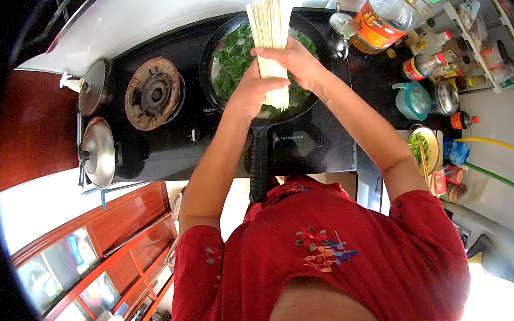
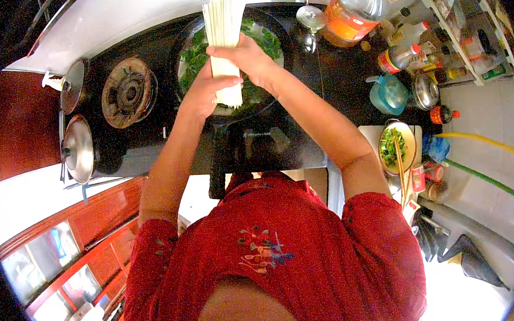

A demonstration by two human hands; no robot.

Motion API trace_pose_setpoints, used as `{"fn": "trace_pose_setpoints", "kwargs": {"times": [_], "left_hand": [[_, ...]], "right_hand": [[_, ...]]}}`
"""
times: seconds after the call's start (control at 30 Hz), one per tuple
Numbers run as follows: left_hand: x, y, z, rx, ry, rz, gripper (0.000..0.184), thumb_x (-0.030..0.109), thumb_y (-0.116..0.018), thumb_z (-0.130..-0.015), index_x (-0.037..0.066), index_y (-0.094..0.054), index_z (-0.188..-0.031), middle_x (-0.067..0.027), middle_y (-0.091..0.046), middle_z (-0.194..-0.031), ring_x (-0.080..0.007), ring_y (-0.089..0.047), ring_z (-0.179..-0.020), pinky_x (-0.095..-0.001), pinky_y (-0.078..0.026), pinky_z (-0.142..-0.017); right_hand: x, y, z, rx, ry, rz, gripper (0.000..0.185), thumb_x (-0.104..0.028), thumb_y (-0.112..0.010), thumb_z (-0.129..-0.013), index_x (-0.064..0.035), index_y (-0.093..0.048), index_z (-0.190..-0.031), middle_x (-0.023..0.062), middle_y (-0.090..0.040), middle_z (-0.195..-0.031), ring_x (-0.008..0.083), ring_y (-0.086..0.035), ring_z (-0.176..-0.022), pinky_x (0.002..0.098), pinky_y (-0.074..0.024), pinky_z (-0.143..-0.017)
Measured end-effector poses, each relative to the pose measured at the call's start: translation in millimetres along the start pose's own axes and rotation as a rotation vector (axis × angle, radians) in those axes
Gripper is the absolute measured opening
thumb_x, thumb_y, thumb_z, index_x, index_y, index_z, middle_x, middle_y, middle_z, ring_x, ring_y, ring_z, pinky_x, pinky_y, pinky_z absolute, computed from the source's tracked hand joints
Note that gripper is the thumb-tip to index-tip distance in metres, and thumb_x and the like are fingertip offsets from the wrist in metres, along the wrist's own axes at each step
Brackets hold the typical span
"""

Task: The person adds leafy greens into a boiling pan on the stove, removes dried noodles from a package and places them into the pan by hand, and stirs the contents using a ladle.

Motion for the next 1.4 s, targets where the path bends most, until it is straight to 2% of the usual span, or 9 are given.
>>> {"fn": "trace_pose_setpoints", "kwargs": {"times": [0.2,0.43,0.6,0.73,0.93,1.13,1.23,1.27,1.4], "left_hand": [[6.3,-4.9,5.9,-0.036,0.066,0.227,0.06,0.004,-0.065,-0.065,0.003,-0.037,-0.119,-0.0124,-0.056,-0.092,-0.0224,-0.06,-0.063,-0.0342,-0.053,-0.058],[2.0,3.1,14.7,-0.07,0.095,0.144,0.06,0.011,-0.066,-0.064,0.004,-0.038,-0.117,-0.012,-0.056,-0.088,-0.0192,-0.058,-0.058,-0.031,-0.051,-0.051],[-4.7,2.9,21.1,-0.039,0.079,0.128,0.053,0.016,-0.065,-0.07,0.004,-0.039,-0.115,-0.0123,-0.057,-0.088,-0.0183,-0.058,-0.056,-0.0302,-0.05,-0.05],[-6.7,0.2,21.2,0.002,0.154,0.244,0.04,0.021,-0.062,-0.078,0.004,-0.044,-0.109,-0.011,-0.058,-0.081,-0.0189,-0.059,-0.056,-0.0303,-0.05,-0.049],[-8.6,1.1,21.8,-0.022,0.191,0.339,0.033,0.02,-0.062,-0.079,0.003,-0.048,-0.103,-0.0088,-0.058,-0.073,-0.0183,-0.058,-0.055,-0.0293,-0.049,-0.047],[-10.4,-0.8,24.2,0.001,0.074,0.227,0.034,0.013,-0.065,-0.074,0.002,-0.048,-0.102,-0.0075,-0.056,-0.071,-0.016,-0.055,-0.051,-0.0273,-0.046,-0.045],[-3.7,-1.8,29.7,0.078,0.026,0.192,0.029,0.007,-0.065,-0.072,0.0,-0.049,-0.095,-0.0081,-0.056,-0.071,-0.0153,-0.054,-0.05,-0.0265,-0.045,-0.044],[-2.1,-1.4,31.2,0.105,0.021,0.169,0.029,0.007,-0.065,-0.072,0.0,-0.049,-0.095,-0.0082,-0.056,-0.071,-0.0151,-0.054,-0.05,-0.0264,-0.044,-0.044],[-1.5,1.1,34.9,0.164,-0.002,0.12,0.03,0.007,-0.064,-0.072,-0.001,-0.049,-0.097,-0.0087,-0.057,-0.072,-0.0146,-0.054,-0.05,-0.0261,-0.044,-0.045]], "right_hand": [[-3.8,4.9,-11.0,-0.066,-0.154,-0.277,0.043,-0.031,-0.06,-0.083,-0.0024,-0.05,-0.113,0.0126,-0.06,-0.102,0.0208,-0.059,-0.09,0.036,-0.049,-0.079],[-3.7,6.2,-21.4,-0.167,-0.221,-0.498,0.044,-0.032,-0.06,-0.083,-0.0009,-0.05,-0.113,0.0139,-0.059,-0.105,0.0215,-0.057,-0.097,0.0372,-0.0486,-0.083],[1.5,1.4,-22.0,-0.085,-0.189,-0.439,0.037,-0.015,-0.064,-0.08,-0.0017,-0.05,-0.11,0.0106,-0.059,-0.099,0.019,-0.059,-0.089,0.0337,-0.0497,-0.08],[0.4,-2.3,-19.0,-0.037,-0.172,-0.435,0.033,-0.006,-0.066,-0.077,-0.0024,-0.051,-0.106,0.0077,-0.059,-0.092,0.017,-0.059,-0.083,0.0314,-0.0504,-0.077],[-7.0,-4.4,-16.6,-0.118,-0.167,-0.415,0.037,-0.011,-0.066,-0.078,-0.0016,-0.05,-0.11,0.011,-0.059,-0.1,0.0187,-0.059,-0.089,0.0319,-0.0494,-0.081],[-22.8,-7.0,-13.2,-0.259,-0.154,-0.284,0.046,-0.029,-0.062,-0.082,-0.0034,-0.049,-0.118,0.0088,-0.058,-0.107,0.0191,-0.057,-0.096,0.035,-0.0457,-0.085],[-23.5,2.3,-17.0,-0.178,-0.152,-0.104,0.049,-0.037,-0.061,-0.082,-0.0055,-0.05,-0.118,0.0066,-0.058,-0.108,0.0181,-0.056,-0.097,0.0332,-0.0448,-0.083],[-24.6,3.9,-16.0,-0.138,-0.135,-0.044,0.055,-0.045,-0.064,-0.077,-0.0047,-0.053,-0.112,0.0055,-0.058,-0.107,0.0166,-0.055,-0.096,0.0323,-0.0443,-0.081],[-25.2,18.2,-18.0,-0.13,-0.194,0.076,0.051,-0.044,-0.064,-0.078,-0.0056,-0.054,-0.11,0.0037,-0.059,-0.102,0.0151,-0.055,-0.089,0.0311,-0.043,-0.08]]}}
Point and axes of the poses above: each hand's wrist, its own z-axis away from the middle knuckle, its own y-axis out of the back of the hand, x = y × z, the point moved 1 cm from there along -z, towards the middle knuckle
